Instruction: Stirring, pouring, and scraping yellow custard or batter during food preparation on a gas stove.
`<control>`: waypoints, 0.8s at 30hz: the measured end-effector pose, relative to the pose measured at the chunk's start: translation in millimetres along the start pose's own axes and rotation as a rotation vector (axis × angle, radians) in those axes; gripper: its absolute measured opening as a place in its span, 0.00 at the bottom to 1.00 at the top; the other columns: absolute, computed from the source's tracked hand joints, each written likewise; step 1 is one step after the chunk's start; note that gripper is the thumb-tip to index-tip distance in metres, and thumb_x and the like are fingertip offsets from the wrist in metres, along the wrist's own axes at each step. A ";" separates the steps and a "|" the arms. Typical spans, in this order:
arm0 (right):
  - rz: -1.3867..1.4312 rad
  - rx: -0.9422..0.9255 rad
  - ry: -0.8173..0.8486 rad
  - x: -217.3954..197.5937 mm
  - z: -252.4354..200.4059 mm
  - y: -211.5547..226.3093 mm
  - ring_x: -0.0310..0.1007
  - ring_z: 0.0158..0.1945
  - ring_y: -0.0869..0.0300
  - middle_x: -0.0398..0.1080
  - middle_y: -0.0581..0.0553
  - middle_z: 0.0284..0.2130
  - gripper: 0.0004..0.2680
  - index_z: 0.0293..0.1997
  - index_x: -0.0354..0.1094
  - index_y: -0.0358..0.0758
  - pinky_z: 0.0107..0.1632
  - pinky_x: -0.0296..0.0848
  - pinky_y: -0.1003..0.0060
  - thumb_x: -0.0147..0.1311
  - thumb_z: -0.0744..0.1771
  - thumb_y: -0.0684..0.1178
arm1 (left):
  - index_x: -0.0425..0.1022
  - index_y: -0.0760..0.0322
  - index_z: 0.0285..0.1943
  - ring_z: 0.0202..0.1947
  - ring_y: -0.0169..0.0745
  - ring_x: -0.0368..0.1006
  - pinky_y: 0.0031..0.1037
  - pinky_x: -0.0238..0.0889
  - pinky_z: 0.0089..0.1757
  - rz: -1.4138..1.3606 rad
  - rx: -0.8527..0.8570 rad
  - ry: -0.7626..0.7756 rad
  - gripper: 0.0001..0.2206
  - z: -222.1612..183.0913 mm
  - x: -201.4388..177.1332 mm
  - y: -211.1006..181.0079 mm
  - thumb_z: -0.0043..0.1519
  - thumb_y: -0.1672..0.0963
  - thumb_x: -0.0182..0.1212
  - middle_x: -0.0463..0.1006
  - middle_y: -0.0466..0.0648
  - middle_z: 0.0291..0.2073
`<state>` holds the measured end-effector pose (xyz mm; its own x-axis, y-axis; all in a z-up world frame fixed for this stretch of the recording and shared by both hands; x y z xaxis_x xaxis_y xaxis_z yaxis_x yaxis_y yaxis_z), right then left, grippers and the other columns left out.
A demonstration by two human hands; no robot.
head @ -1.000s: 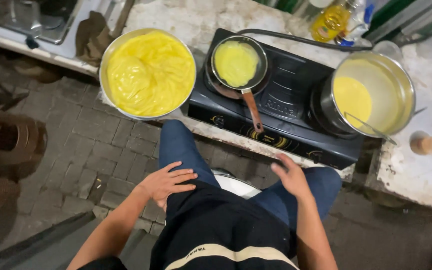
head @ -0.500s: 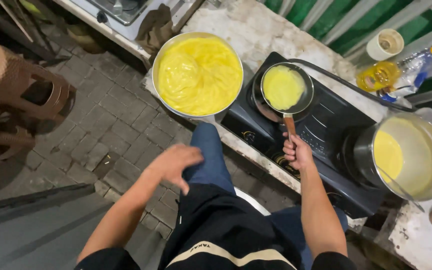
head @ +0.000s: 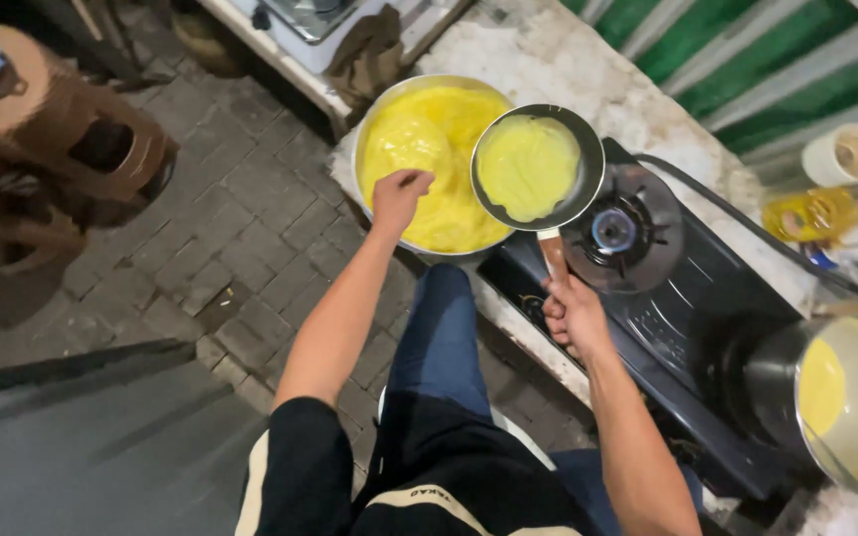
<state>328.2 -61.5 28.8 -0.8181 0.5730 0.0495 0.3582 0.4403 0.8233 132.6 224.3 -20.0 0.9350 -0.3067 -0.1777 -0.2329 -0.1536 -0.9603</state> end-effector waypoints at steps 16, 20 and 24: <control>-0.366 0.015 0.113 90.7 61.7 25.3 0.55 0.09 0.61 0.56 0.46 0.14 0.05 0.43 0.65 0.37 0.07 0.55 0.67 0.47 0.69 0.47 | 0.83 0.52 0.42 0.45 0.53 0.78 0.39 0.70 0.47 0.231 -0.153 -0.141 0.14 87.3 -48.7 53.2 0.53 0.47 0.66 0.83 0.45 0.35; -0.454 -0.028 0.123 102.6 65.6 23.8 0.58 0.10 0.61 0.58 0.44 0.14 0.06 0.40 0.66 0.35 0.08 0.58 0.67 0.48 0.68 0.46 | 0.82 0.53 0.44 0.49 0.53 0.76 0.39 0.71 0.48 0.255 -0.192 -0.117 0.16 94.7 -47.5 73.8 0.55 0.46 0.65 0.83 0.46 0.40; -0.512 -0.078 0.130 104.3 72.0 20.7 0.60 0.10 0.60 0.59 0.43 0.13 0.06 0.39 0.67 0.33 0.09 0.60 0.66 0.48 0.68 0.46 | 0.82 0.57 0.47 0.48 0.56 0.77 0.41 0.71 0.47 0.179 -0.220 -0.167 0.14 88.9 -53.2 75.3 0.57 0.50 0.64 0.82 0.49 0.42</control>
<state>282.7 57.2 10.3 -0.9303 0.2054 -0.3039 -0.1320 0.5855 0.7999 89.1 312.6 -102.0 0.9008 -0.1921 -0.3895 -0.4325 -0.3161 -0.8444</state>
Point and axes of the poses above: each hand's wrist, its own z-axis towards the middle knuckle, its own x-axis out of the palm, y = z × x, the point moved 4 cm from there along z, towards the middle knuckle
